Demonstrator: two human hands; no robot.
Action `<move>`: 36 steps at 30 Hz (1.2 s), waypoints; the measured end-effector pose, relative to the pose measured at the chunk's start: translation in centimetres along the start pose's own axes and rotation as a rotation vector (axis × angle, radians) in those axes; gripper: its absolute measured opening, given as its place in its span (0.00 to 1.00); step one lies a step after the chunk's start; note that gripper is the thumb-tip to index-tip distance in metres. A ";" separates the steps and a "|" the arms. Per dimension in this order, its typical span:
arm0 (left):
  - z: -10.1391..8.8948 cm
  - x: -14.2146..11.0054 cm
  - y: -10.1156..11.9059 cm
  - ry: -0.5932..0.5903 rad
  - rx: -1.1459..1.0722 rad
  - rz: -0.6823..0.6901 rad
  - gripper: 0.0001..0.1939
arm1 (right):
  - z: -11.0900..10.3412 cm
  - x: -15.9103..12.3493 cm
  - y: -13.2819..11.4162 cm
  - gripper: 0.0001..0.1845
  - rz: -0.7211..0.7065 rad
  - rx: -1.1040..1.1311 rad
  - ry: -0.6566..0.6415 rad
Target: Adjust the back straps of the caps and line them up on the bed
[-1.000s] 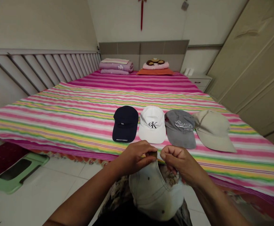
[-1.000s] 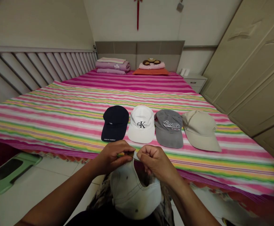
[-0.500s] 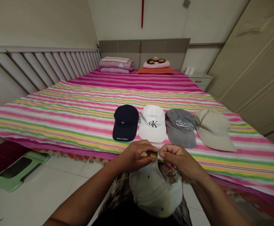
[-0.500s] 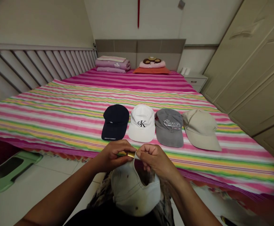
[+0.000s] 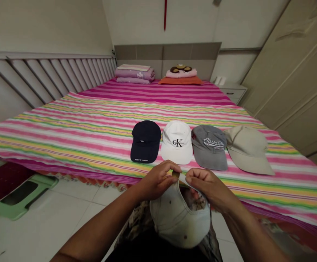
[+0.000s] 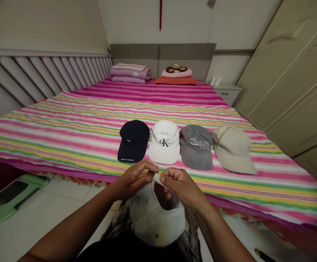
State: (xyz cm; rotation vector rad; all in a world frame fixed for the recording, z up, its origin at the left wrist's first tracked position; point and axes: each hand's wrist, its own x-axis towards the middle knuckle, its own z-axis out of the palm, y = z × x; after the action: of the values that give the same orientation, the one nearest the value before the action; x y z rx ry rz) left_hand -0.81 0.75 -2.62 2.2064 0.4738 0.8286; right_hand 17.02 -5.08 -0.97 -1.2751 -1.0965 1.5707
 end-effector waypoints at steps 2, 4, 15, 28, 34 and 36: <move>0.1 -0.1 0.0 -0.004 -0.007 -0.035 0.11 | 0.2 0.1 0.1 0.16 -0.008 0.032 0.011; 0.1 0.0 0.1 0.001 -0.014 -0.053 0.11 | 0.4 0.2 0.2 0.15 -0.020 0.054 0.022; 0.3 0.1 0.3 0.025 0.027 -0.018 0.10 | 0.2 0.3 0.1 0.16 -0.022 -0.030 -0.008; 0.4 0.2 0.3 0.054 0.029 -0.023 0.09 | 0.2 0.4 0.4 0.15 -0.014 0.011 -0.011; 0.4 0.1 -0.1 0.084 0.011 0.002 0.10 | 0.3 0.4 0.7 0.16 0.001 0.089 -0.020; 0.4 0.2 0.0 0.079 0.010 0.032 0.10 | 0.4 0.4 0.6 0.16 0.012 0.106 -0.029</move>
State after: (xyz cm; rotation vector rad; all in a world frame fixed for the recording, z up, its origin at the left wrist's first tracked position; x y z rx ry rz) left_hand -0.36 0.69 -2.74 2.2025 0.4824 0.9349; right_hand 16.53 -4.95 -1.63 -1.1939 -1.0110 1.6385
